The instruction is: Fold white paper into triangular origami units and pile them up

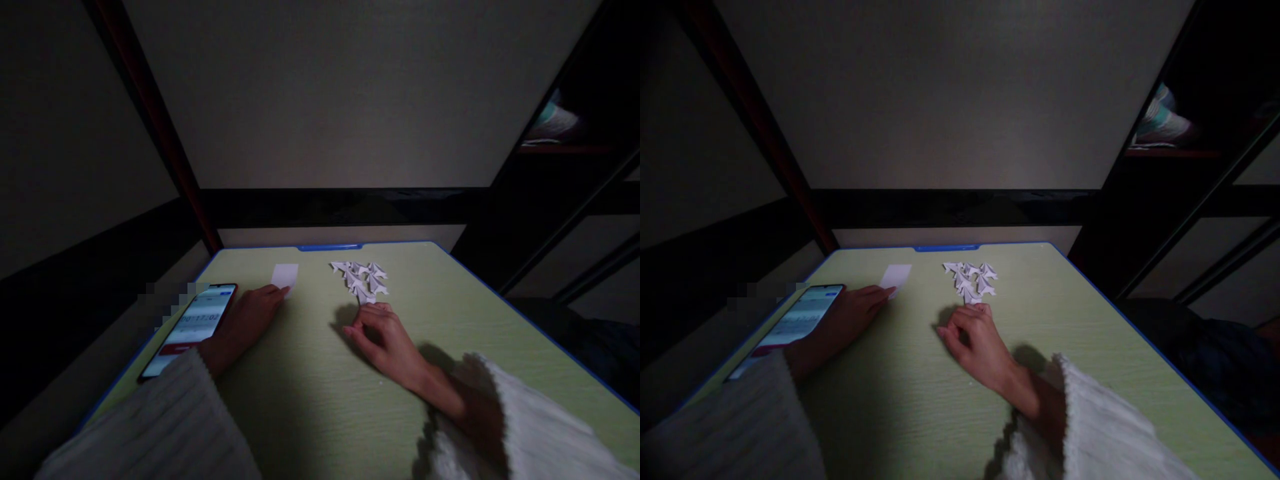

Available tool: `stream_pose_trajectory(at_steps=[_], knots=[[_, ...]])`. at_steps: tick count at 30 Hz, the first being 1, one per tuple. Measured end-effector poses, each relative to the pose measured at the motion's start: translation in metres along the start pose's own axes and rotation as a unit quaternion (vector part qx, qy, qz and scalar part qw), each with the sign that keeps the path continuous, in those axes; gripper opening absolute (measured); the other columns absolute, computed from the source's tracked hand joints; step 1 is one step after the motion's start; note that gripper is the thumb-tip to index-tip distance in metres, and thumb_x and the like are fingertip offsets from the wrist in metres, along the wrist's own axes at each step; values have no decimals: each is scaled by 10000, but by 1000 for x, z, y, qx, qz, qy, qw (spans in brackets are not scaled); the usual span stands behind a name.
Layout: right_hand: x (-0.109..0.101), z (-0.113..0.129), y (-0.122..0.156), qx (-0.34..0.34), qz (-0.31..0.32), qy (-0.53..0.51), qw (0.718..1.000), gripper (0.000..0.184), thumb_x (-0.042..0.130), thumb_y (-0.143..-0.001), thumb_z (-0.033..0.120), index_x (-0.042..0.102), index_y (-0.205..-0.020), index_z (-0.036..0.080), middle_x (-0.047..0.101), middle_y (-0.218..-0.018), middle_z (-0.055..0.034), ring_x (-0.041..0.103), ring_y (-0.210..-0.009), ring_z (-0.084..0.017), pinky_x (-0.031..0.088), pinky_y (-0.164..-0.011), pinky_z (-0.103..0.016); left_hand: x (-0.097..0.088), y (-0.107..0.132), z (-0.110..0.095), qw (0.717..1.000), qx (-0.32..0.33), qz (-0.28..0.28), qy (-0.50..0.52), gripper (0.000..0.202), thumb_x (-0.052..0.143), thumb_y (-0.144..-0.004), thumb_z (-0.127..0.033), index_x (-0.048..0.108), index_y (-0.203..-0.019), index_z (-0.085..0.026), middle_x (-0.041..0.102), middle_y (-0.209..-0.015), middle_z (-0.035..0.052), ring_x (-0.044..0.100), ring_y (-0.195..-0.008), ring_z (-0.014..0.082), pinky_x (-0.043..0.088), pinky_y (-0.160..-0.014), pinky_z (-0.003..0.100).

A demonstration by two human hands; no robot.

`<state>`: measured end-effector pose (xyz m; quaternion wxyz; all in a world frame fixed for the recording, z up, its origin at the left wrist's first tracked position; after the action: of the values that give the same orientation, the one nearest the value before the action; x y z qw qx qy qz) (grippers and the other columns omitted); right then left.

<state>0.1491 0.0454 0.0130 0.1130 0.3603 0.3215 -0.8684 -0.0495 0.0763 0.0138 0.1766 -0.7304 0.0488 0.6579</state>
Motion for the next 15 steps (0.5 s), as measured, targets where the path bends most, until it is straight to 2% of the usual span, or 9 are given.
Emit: stream_pose_trajectory(at_steps=[9, 15], knots=[[1, 0, 0, -4, 5, 4, 1000, 255, 481, -757, 211, 444, -512, 154, 465, -522, 19, 440, -549, -109, 303, -603, -263, 2, 1, -3, 999, 31, 6, -38, 304, 330, -817, -197, 568, -1007, -182, 602, -1006, 79, 588, -777, 177, 434, -672, 275], [2, 1, -1, -1, 6, 2, 1000, 264, 485, -758, 219, 433, -507, 155, 455, -515, 21, 437, -544, -108, 302, -602, -261, -2, 1, -10, 997, 18, 32, -65, 302, 316, -815, -155, 588, -945, -154, 602, -992, 96, 594, -751, 187, 440, -688, 316]])
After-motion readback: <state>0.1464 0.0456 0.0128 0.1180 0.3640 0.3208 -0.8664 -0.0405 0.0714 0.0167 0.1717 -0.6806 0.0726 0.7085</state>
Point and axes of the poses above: each hand's wrist, its own y-axis away from the middle knuckle, its own x-axis out of the palm, z = x × y, the point moved 4 cm from there along -y, towards the middle knuckle
